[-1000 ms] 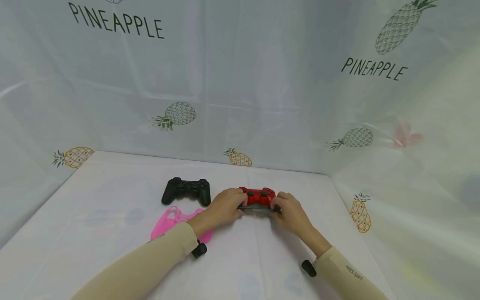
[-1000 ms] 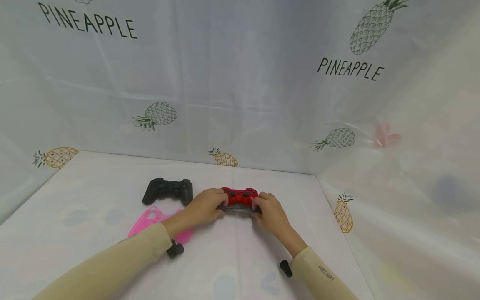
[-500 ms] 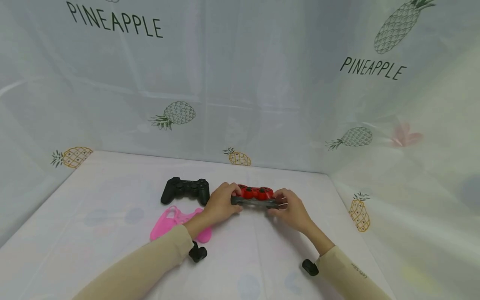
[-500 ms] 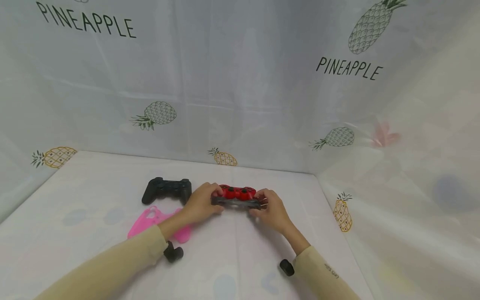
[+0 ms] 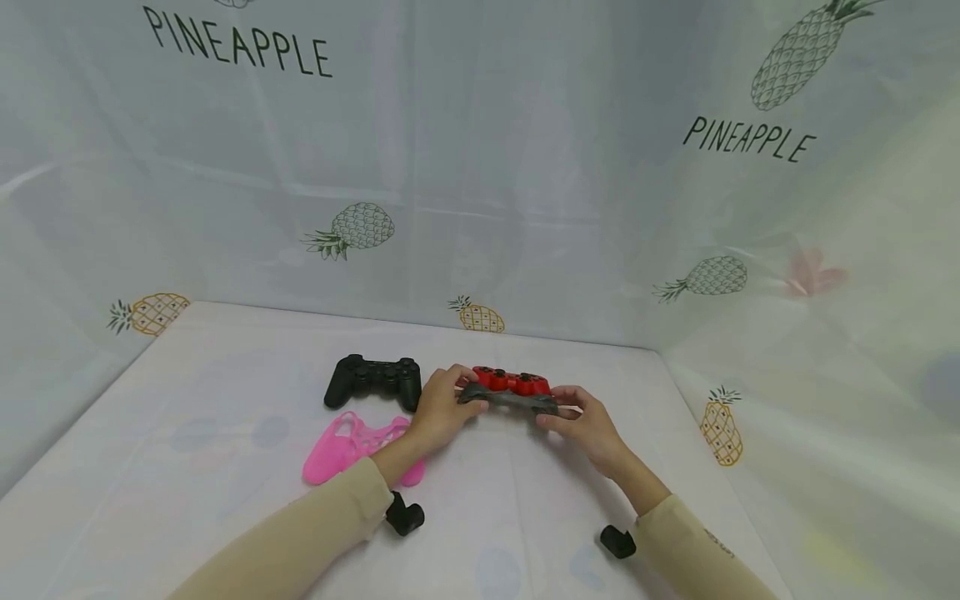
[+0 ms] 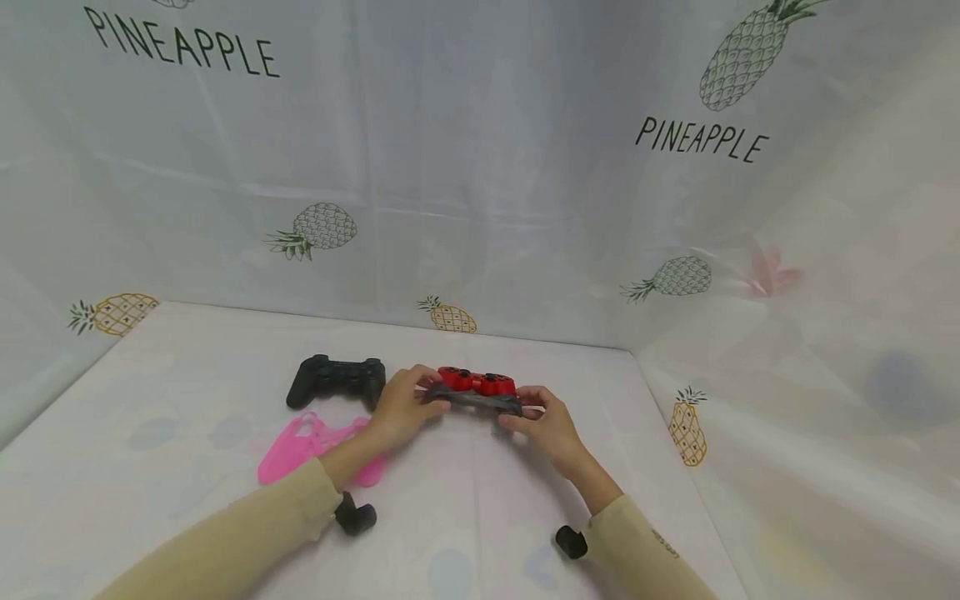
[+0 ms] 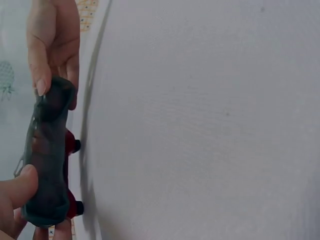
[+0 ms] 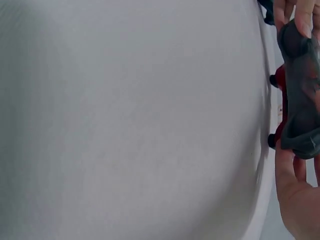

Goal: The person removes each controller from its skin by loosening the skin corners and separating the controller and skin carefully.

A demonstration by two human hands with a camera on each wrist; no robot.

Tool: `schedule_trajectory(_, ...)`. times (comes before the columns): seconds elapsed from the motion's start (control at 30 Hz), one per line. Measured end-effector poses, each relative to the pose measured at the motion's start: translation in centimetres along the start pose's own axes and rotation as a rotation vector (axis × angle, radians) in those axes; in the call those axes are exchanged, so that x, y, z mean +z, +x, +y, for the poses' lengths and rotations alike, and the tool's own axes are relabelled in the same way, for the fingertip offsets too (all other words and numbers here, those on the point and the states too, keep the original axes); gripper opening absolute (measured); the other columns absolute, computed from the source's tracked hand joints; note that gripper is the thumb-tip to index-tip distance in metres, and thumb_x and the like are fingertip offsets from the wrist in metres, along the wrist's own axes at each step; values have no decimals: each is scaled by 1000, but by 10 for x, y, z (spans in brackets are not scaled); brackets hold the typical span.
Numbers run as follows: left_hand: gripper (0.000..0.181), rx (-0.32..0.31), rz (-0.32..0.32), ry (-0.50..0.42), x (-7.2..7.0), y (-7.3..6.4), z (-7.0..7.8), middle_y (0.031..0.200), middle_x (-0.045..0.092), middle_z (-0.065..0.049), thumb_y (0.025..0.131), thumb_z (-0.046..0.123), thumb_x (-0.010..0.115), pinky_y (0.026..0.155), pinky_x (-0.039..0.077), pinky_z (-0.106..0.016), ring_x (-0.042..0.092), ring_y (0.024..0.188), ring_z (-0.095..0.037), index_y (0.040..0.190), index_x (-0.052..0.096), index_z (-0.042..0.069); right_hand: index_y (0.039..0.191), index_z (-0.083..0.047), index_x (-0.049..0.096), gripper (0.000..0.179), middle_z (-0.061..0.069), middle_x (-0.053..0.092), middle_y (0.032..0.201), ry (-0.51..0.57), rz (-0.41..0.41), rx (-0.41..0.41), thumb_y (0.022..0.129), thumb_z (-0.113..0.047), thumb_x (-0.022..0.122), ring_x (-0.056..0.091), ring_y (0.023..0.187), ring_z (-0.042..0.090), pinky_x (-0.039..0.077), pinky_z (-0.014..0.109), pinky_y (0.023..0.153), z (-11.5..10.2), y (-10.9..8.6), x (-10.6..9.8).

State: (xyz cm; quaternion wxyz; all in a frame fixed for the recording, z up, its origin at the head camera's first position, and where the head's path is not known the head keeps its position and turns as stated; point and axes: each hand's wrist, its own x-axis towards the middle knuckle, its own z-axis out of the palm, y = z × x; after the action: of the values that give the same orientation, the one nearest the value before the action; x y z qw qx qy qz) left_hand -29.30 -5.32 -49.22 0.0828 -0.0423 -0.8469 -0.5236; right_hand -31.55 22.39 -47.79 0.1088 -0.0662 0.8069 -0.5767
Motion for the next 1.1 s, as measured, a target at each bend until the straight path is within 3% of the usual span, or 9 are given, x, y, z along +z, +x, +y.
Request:
schedule_trajectory(0.13, 46, -58, 18, -39, 2, -1, -2, 129, 67, -11, 89, 22, 89, 101, 55, -45, 71, 114, -27, 126, 64, 12, 139, -3, 56, 62, 18, 57, 137, 11, 2, -1, 88, -10, 88, 70, 114, 21, 55, 26, 86, 1, 0, 0)
schedule_trajectory(0.3, 45, -72, 21, -49, 4, -2, -1, 135, 69, -12, 92, 26, 87, 106, 52, -48, 66, 124, -29, 127, 62, 12, 135, -2, 57, 54, 15, 64, 130, 1, 32, 9, 91, -13, 86, 73, 107, 14, 53, 26, 85, 3, 0, 0)
schedule_trajectory(0.5, 42, -91, 18, -50, 5, -3, 0, 133, 70, -13, 93, 27, 86, 104, 53, -47, 67, 120, -28, 124, 60, 15, 131, -1, 56, 50, 12, 66, 123, -2, 35, 14, 92, -14, 85, 74, 100, 13, 53, 28, 82, 6, 2, -1)
schedule_trajectory(0.63, 40, -80, 11, -34, 3, -4, -1, 120, 72, -12, 94, 28, 85, 92, 55, -43, 68, 105, -24, 122, 59, 16, 128, -3, 54, 48, 10, 63, 119, -20, 27, 7, 93, -13, 85, 73, 95, 12, 51, 29, 80, 8, 5, -2)
schedule_trajectory(0.8, 37, -31, -10, 20, 1, -5, 0, 98, 71, -5, 96, 27, 82, 77, 48, -35, 62, 84, -17, 120, 57, 14, 122, -4, 54, 46, 10, 59, 115, -107, 43, -18, 91, -15, 86, 65, 88, 14, 48, 29, 76, 5, 5, 0)
schedule_trajectory(0.93, 36, 1, -41, 78, 0, -4, 1, 84, 66, -1, 98, 28, 80, 72, 44, -34, 57, 76, -17, 119, 54, 14, 119, -6, 55, 43, 10, 58, 111, -184, 52, -32, 91, -16, 86, 61, 87, 15, 48, 28, 72, 2, 5, 0)
schedule_trajectory(1.1, 35, -5, -82, 141, -1, -2, 0, 75, 57, -1, 99, 31, 78, 69, 41, -35, 52, 72, -18, 117, 51, 18, 114, -7, 55, 40, 9, 57, 106, -243, 40, -39, 91, -17, 86, 58, 85, 17, 47, 27, 68, 2, 4, 0)
